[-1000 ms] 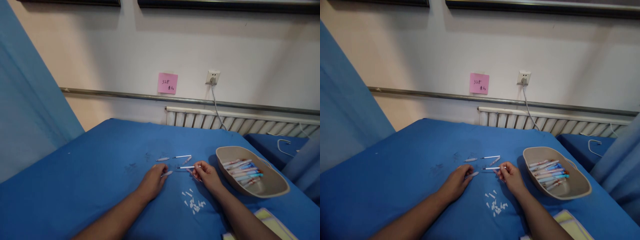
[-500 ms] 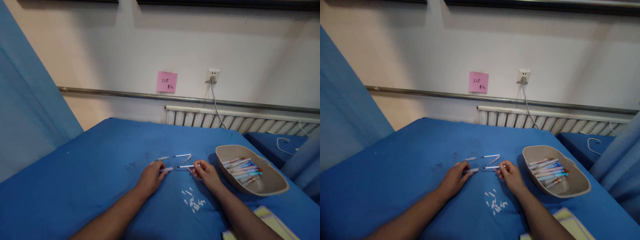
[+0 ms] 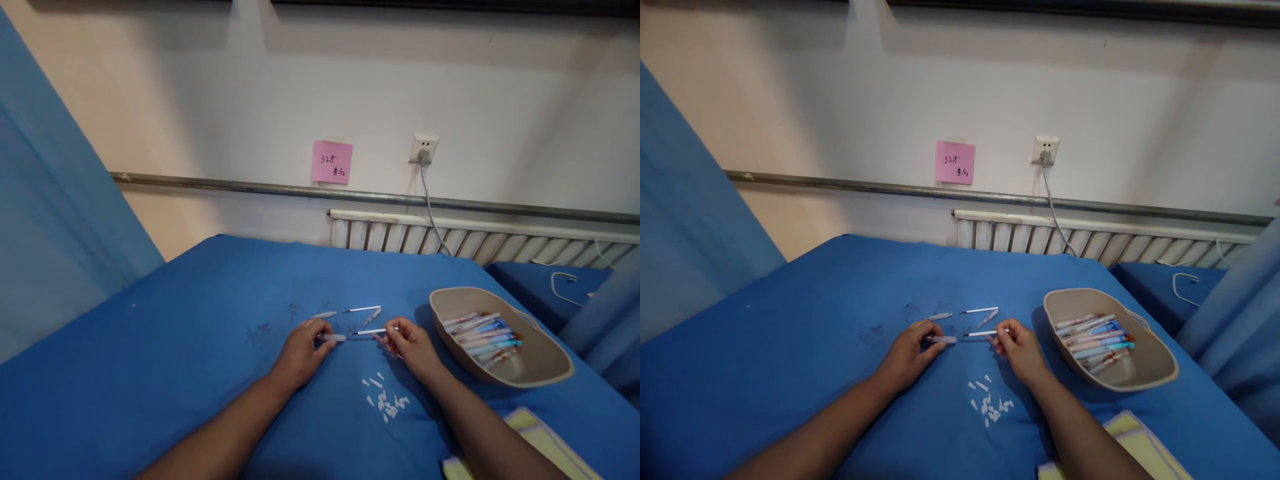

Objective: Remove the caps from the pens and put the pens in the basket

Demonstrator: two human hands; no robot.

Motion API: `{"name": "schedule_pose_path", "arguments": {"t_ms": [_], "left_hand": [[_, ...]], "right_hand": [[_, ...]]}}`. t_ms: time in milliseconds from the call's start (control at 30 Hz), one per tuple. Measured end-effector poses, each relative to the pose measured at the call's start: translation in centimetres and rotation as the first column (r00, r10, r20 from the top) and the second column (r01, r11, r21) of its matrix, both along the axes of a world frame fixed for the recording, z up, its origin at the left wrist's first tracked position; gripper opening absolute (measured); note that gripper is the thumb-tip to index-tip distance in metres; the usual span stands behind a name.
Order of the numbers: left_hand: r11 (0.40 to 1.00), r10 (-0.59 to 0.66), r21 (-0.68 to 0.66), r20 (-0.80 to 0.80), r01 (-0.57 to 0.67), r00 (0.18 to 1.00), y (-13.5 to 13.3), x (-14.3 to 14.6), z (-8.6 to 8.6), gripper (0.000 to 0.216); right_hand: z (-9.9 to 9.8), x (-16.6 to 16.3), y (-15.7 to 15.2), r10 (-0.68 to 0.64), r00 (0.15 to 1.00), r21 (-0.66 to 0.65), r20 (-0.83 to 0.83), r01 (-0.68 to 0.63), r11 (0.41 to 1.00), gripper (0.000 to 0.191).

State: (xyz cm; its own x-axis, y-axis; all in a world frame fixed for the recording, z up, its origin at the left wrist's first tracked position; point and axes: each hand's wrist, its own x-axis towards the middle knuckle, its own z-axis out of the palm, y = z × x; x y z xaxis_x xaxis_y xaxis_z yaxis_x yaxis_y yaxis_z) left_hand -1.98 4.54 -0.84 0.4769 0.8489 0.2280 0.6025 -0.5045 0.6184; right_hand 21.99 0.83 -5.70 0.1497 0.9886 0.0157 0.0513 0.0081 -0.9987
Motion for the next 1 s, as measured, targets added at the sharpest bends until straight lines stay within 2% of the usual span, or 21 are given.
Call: {"name": "schedule_pose_path", "arguments": {"t_ms": [200, 333, 433, 500, 600, 667, 733, 833, 1000], "left_hand": [[0.991, 0.022, -0.133, 0.090, -0.010, 0.996, 0.6, 0.0, -0.8, 0.010], [0.989, 0.031, -0.146, 0.092, -0.018, 0.995, 0.9, -0.2, -1.1, 0.010], [0.995, 0.030, -0.093, 0.026, -0.028, 0.999, 0.9, -0.3, -1.1, 0.010], [0.999, 0.035, -0.009, -0.026, -0.035, 0.999, 1.1, -0.4, -0.9, 0.013], [0.986, 0.082, 0.153, -0.058, -0.072, 0.995, 1.9, -0.7, -0.9, 0.018], [0.972, 0.136, 0.205, -0.083, -0.117, 0.987, 2.7, -1.0, -1.2, 0.025], [0.968, 0.184, 0.199, -0.141, -0.154, 0.973, 3.4, -1.3, -1.5, 0.029], [0.969, 0.204, 0.185, -0.208, -0.166, 0.957, 4.0, -1.6, -1.9, 0.023], [0.972, 0.193, 0.168, -0.181, -0.163, 0.964, 3.9, -1.6, -2.0, 0.011]], "right_hand": [[-0.2, 0.2, 0.0, 0.003, 1.000, 0.013, 0.010, -0.003, 1.000, 0.040], [-0.1, 0.1, 0.0, 0.014, 1.000, -0.005, 0.005, -0.014, 1.000, 0.042], [0.0, 0.0, 0.0, 0.017, 1.000, -0.009, 0.003, -0.017, 1.000, 0.041], [0.0, 0.0, 0.0, 0.013, 1.000, -0.002, 0.001, -0.013, 1.000, 0.039], [-0.1, 0.0, 0.1, 0.001, 1.000, 0.004, 0.009, -0.001, 1.000, 0.039], [-0.2, -0.1, 0.2, 0.000, 1.000, 0.005, 0.005, 0.000, 1.000, 0.040], [-0.2, -0.3, 0.2, 0.004, 1.000, 0.009, -0.009, -0.004, 1.000, 0.040], [-0.1, -0.5, 0.1, 0.012, 1.000, 0.007, -0.014, -0.012, 1.000, 0.039], [0.0, -0.7, -0.1, 0.041, 0.999, 0.019, -0.030, -0.041, 0.999, 0.038]]}}
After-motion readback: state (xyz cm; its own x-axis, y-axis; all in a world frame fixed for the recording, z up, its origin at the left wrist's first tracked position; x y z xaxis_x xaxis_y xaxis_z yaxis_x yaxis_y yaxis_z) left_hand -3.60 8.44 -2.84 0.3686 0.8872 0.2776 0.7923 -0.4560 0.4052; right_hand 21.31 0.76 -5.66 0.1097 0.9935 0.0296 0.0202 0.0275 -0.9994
